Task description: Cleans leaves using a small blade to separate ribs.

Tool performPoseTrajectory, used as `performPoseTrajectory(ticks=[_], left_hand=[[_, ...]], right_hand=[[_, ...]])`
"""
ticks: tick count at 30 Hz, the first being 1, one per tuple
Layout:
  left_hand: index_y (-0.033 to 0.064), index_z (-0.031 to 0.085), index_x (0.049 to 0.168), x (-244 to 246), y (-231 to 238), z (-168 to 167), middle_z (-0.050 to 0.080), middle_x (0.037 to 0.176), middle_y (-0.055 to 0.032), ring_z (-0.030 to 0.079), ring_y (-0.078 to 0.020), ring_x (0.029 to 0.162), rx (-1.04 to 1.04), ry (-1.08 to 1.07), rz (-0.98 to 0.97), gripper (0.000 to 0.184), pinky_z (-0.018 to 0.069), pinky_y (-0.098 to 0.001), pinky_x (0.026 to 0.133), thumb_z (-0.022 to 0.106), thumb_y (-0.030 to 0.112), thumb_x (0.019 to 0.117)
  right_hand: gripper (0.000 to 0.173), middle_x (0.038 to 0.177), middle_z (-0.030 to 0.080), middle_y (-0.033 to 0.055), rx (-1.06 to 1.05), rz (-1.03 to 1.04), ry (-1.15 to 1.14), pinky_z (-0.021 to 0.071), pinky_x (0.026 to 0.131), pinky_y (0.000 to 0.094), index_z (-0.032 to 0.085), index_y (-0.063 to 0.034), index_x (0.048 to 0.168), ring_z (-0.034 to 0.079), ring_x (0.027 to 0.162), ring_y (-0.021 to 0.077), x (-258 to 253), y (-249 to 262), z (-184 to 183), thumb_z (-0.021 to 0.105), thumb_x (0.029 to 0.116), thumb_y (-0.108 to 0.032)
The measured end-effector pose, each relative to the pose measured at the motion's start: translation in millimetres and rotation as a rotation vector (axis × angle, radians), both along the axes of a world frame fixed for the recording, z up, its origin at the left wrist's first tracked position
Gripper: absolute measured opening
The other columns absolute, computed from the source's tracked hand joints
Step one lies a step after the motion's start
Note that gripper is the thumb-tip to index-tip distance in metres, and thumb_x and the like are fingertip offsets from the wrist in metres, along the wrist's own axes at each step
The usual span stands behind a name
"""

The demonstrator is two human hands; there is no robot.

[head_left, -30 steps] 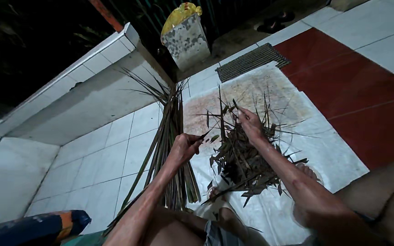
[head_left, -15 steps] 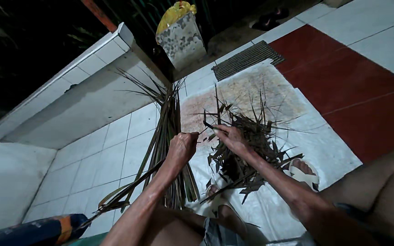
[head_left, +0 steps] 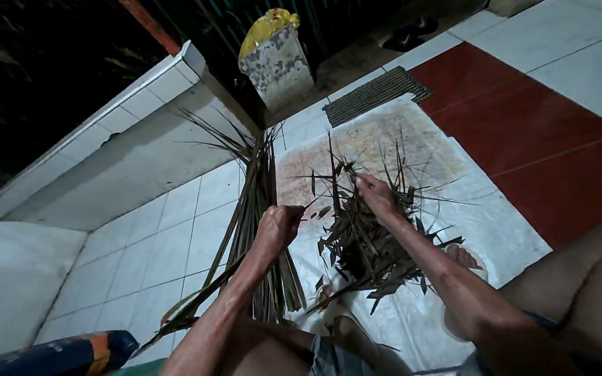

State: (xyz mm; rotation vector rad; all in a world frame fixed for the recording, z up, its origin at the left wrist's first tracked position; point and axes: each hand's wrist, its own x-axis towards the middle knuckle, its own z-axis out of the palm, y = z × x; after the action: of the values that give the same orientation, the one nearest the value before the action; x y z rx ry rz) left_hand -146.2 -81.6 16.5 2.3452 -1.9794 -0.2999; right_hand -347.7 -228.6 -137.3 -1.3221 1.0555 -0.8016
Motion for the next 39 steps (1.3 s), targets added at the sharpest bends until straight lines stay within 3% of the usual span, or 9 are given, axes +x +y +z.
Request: performPoseTrajectory(ticks=[2,4,6,10,16,19,25,32,39], left_hand=[[0.0155,0.079,0.111,2.5,-2.4,-0.5,0.075,0.091,-0.0054,0.071,-0.0197,0.085,-0.02,0.08,0.015,0.024,0.0569,-0.0462,0.083,0.057,0.022,0.1032],[0.0131,0.079,0.112,2.3,-4.4,-2.6,0.076,0.091,-0.0053,0.072,-0.0181,0.082,-0.016,0.174,0.039,0.022,0.059,-0.0445,0.082,0.061,0.021,0.1026],[0.0122,0.078,0.112,4.1,-6.3,-5.9,0.076,0.086,-0.0037,0.072,-0.0154,0.075,-0.003,0.235,0.043,0.021,0.0614,-0.0417,0.077,0.062,0.02,0.102],[0.0114,0.079,0.108,-5.7,-12.6,-6.6,0.073,0.074,-0.0012,0.062,-0.0087,0.055,0.051,0.407,0.038,0.023,0.0546,-0.029,0.055,0.061,0.024,0.1052],[0.0073,0.072,0.116,7.2,-5.6,-6.0,0.073,0.077,-0.0059,0.061,-0.0128,0.049,0.178,0.623,0.065,0.03,0.0529,-0.0276,0.046,0.058,0.032,0.1068],[0.0069,0.072,0.11,19.8,2.1,-9.6,0.073,0.079,-0.0043,0.061,-0.0118,0.051,0.21,0.676,0.073,0.032,0.052,-0.0263,0.047,0.06,0.036,0.1056],[0.006,0.075,0.103,33.3,4.4,-16.7,0.072,0.074,-0.0024,0.055,-0.0077,0.048,0.118,0.653,0.036,0.027,0.0448,-0.0229,0.046,0.057,0.026,0.1073],[0.0103,0.078,0.098,30.0,-2.4,-16.7,0.071,0.071,0.0008,0.066,-0.0081,0.06,-0.028,0.359,0.028,0.023,0.0585,-0.0305,0.063,0.061,0.025,0.1049],[0.0094,0.078,0.101,25.0,-4.8,-16.0,0.072,0.077,-0.0032,0.068,-0.0135,0.066,-0.014,0.219,-0.029,0.02,0.0591,-0.0374,0.069,0.062,0.021,0.1035]], right_hand=[[0.042,0.104,0.067,0.0134,0.013,-0.047,-0.046,0.0529,0.07,0.0439,0.059,-0.017,0.143,0.061,0.078,0.0235,-9.0,2.2,4.8,0.05,0.1086,-0.039],[0.042,0.086,0.06,0.005,0.042,0.009,-0.149,0.044,0.056,0.0314,0.057,-0.0188,0.145,0.048,0.061,0.0135,-11.1,17.6,14.5,0.05,0.1088,-0.038],[0.041,0.084,0.06,0.0024,0.132,0.134,-0.292,0.0427,0.053,0.0258,0.056,-0.02,0.147,0.048,0.059,0.0102,-2.4,38.3,27.5,0.051,0.1086,-0.033],[0.038,0.084,0.06,0.0032,0.238,0.209,-0.491,0.0419,0.052,0.0229,0.059,-0.018,0.144,0.048,0.058,0.0094,19.3,63.2,34.3,0.052,0.1083,-0.03],[0.034,0.085,0.06,0.0019,0.216,0.168,-0.508,0.0417,0.052,0.022,0.064,-0.0164,0.136,0.048,0.059,0.0088,21.3,57.6,36.9,0.05,0.1089,-0.032],[0.034,0.082,0.059,0.0011,0.206,0.126,-0.487,0.0411,0.052,0.0223,0.063,-0.017,0.137,0.047,0.058,0.0086,15.7,46.3,38.2,0.049,0.1092,-0.031],[0.036,0.083,0.058,0.0003,0.196,0.109,-0.419,0.0413,0.051,0.0223,0.061,-0.0193,0.141,0.047,0.058,0.0085,14.9,40.2,36.4,0.05,0.109,-0.033],[0.038,0.081,0.064,0.0019,0.008,0.227,-0.165,0.0458,0.055,0.0283,0.063,-0.0174,0.14,0.052,0.06,0.011,22.3,72.9,35.8,0.055,0.107,-0.034],[0.035,0.085,0.067,0.0007,-0.098,0.335,-0.077,0.0515,0.066,0.0299,0.068,-0.0187,0.134,0.06,0.07,0.0103,29.2,82.0,38.3,0.055,0.1066,-0.037]])
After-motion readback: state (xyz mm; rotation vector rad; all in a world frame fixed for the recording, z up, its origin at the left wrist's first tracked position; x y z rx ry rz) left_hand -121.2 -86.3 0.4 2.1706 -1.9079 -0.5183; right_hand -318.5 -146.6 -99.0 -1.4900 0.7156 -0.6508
